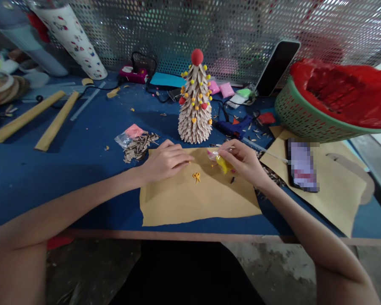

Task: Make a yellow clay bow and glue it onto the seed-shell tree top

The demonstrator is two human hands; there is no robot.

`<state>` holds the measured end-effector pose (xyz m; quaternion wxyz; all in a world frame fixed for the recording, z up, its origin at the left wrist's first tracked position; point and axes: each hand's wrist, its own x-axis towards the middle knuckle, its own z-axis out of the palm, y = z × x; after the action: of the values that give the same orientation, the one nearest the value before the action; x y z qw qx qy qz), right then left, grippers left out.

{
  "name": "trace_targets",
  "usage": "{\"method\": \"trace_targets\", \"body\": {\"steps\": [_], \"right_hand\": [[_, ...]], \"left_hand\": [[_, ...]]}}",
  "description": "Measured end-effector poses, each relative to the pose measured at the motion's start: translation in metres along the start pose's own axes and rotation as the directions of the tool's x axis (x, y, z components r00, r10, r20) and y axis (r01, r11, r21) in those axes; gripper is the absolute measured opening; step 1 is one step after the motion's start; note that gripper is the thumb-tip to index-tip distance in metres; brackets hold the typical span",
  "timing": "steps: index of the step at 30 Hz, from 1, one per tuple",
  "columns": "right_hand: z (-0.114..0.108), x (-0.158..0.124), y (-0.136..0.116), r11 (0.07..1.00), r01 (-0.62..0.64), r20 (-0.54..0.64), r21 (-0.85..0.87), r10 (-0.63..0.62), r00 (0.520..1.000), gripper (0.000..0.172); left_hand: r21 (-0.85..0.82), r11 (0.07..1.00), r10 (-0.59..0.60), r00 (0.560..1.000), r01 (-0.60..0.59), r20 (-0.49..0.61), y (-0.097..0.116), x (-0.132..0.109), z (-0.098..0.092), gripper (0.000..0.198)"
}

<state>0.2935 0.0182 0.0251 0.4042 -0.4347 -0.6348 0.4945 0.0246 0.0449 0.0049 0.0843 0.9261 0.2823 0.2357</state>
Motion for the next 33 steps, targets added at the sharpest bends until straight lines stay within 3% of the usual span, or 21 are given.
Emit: {"method": "trace_targets", "body": {"steps": [5,10,14,18,23,29,33], "right_hand": [[0.002,-0.001,0.004,0.996,0.034,-0.004,-0.079,-0.034,0.999,0.024],[0.010,-0.007,0.002,0.990,0.063,-0.026,-0.127,-0.066,0.997,0.026],[0.017,-0.013,-0.003,0.994,0.042,-0.058,-0.105,-0.048,0.997,0.025],[0.018,-0.014,-0.004,0.997,0.040,-0.095,-0.073,-0.047,0.994,0.022],[0.017,-0.011,-0.002,0.990,0.087,-0.093,-0.114,-0.098,0.991,0.014],[0.020,-0.012,-0.003,0.997,0.044,-0.129,-0.061,-0.052,0.990,0.015],[0.019,-0.013,-0.001,0.996,0.050,-0.089,-0.069,-0.056,0.994,0.016]], "left_hand": [[-0.161,0.984,-0.092,0.991,0.076,-0.093,0.000,0.006,-0.004,0.020],[-0.325,0.942,-0.149,0.969,0.079,-0.196,0.025,0.022,-0.013,0.017],[-0.441,0.886,-0.205,0.974,0.144,-0.093,0.043,0.036,-0.013,0.013],[-0.561,0.788,-0.305,0.952,0.256,0.007,0.045,0.042,-0.012,0.015],[-0.572,0.773,-0.317,0.948,0.274,0.025,0.044,0.044,-0.014,0.013],[-0.537,0.817,-0.252,0.968,0.211,-0.002,0.042,0.044,-0.012,0.008],[-0.597,0.756,-0.301,0.953,0.267,0.045,0.040,0.044,-0.012,0.010]]}}
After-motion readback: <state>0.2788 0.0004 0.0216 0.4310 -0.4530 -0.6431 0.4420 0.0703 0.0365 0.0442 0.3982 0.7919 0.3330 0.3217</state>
